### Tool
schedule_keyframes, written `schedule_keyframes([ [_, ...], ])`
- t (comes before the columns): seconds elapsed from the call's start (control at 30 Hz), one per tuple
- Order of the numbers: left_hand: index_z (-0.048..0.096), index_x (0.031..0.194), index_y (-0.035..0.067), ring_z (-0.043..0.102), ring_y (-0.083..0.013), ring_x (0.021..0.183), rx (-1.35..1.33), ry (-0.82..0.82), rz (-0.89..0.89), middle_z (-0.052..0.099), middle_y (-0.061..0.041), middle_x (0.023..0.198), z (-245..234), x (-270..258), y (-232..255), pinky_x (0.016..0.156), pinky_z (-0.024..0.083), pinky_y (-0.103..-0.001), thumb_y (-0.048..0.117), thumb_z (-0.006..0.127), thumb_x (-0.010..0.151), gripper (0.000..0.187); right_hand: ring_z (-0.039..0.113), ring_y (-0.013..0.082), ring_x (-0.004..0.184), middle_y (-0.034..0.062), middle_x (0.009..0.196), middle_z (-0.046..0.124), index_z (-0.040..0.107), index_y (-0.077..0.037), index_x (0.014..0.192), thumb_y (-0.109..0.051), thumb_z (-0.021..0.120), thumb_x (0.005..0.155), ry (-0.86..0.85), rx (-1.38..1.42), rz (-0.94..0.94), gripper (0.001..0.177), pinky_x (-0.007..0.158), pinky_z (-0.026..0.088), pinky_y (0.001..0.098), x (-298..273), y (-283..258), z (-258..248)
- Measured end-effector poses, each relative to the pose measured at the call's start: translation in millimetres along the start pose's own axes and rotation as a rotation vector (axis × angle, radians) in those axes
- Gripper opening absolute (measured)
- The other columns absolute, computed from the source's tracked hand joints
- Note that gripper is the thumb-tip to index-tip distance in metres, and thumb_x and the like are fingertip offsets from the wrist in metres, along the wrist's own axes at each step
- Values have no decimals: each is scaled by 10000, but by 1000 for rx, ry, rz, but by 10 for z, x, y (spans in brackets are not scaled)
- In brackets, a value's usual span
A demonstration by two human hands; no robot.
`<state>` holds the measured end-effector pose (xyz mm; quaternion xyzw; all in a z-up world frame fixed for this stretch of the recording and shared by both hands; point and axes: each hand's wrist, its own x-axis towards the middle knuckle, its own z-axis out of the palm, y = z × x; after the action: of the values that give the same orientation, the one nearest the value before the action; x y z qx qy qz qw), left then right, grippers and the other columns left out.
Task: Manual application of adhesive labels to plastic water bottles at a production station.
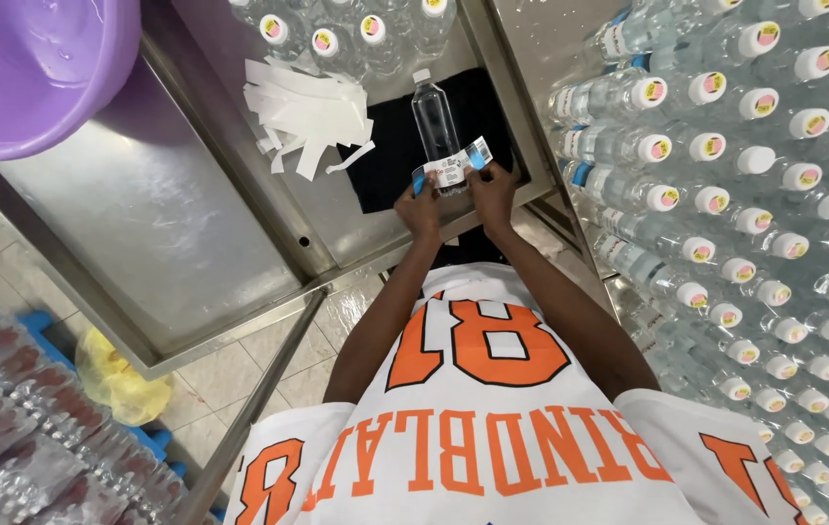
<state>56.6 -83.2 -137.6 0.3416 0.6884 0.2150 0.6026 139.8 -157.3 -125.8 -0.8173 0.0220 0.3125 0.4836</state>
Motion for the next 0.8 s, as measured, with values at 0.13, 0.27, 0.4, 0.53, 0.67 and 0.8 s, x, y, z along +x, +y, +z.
schedule_keyframes([
  [0.13, 834, 884, 35, 691, -181, 622, -10, 15, -48, 717, -106, 706, 4, 191, -191, 653, 569, -304, 201, 938, 858, 197, 626, 224, 787, 97, 845, 691, 646, -99, 914, -309, 751, 1027, -18, -47, 31, 261, 694, 467, 415, -1, 12, 41],
  [0.27, 813, 879, 37, 687, -170, 627, -28, 8, -92, 708, -91, 717, -29, 134, -116, 645, 561, -303, 224, 949, 857, 232, 594, 248, 988, 136, 1039, 631, 581, -82, 1067, -412, 697, 1074, -93, 11, 41, 351, 845, 483, 439, -128, -58, 38],
  [0.4, 796, 933, -2, 691, -181, 648, -125, -40, -127, 694, -101, 760, -33, 48, 61, 680, 598, -317, 220, 965, 859, 289, 537, 416, 1391, 283, 1408, 545, 470, -9, 1402, -560, 847, 985, -170, 52, 84, 786, 1161, 430, 572, -303, -299, 57],
  [0.53, 744, 981, -43, 696, -207, 653, -323, -105, -143, 688, -126, 781, -98, 194, -140, 675, 639, -346, 170, 969, 864, 332, 440, 445, 1527, 327, 1603, 417, 278, -49, 1629, -560, 972, 880, -146, 179, 122, 1142, 1236, 401, 611, -240, -314, 180],
  [0.67, 557, 1339, -25, 694, -277, 1009, -412, -301, -200, 619, -197, 1191, -369, -79, 181, 939, 615, -428, 155, 930, 938, 577, 548, 376, 1406, 311, 1508, 525, 206, -7, 1695, -496, 1003, 816, -194, 318, 184, 1283, 1167, 440, 560, -416, -580, 18],
  [0.8, 439, 1602, 70, 589, -341, 1414, -506, -550, -214, 519, -189, 1572, -1014, -20, 156, 1172, 512, -477, 294, 811, 1045, 706, 477, 439, 1491, 348, 1609, 428, 113, -3, 1739, -614, 991, 767, -267, 227, 184, 1445, 1182, 446, 604, -821, -1034, -322],
])
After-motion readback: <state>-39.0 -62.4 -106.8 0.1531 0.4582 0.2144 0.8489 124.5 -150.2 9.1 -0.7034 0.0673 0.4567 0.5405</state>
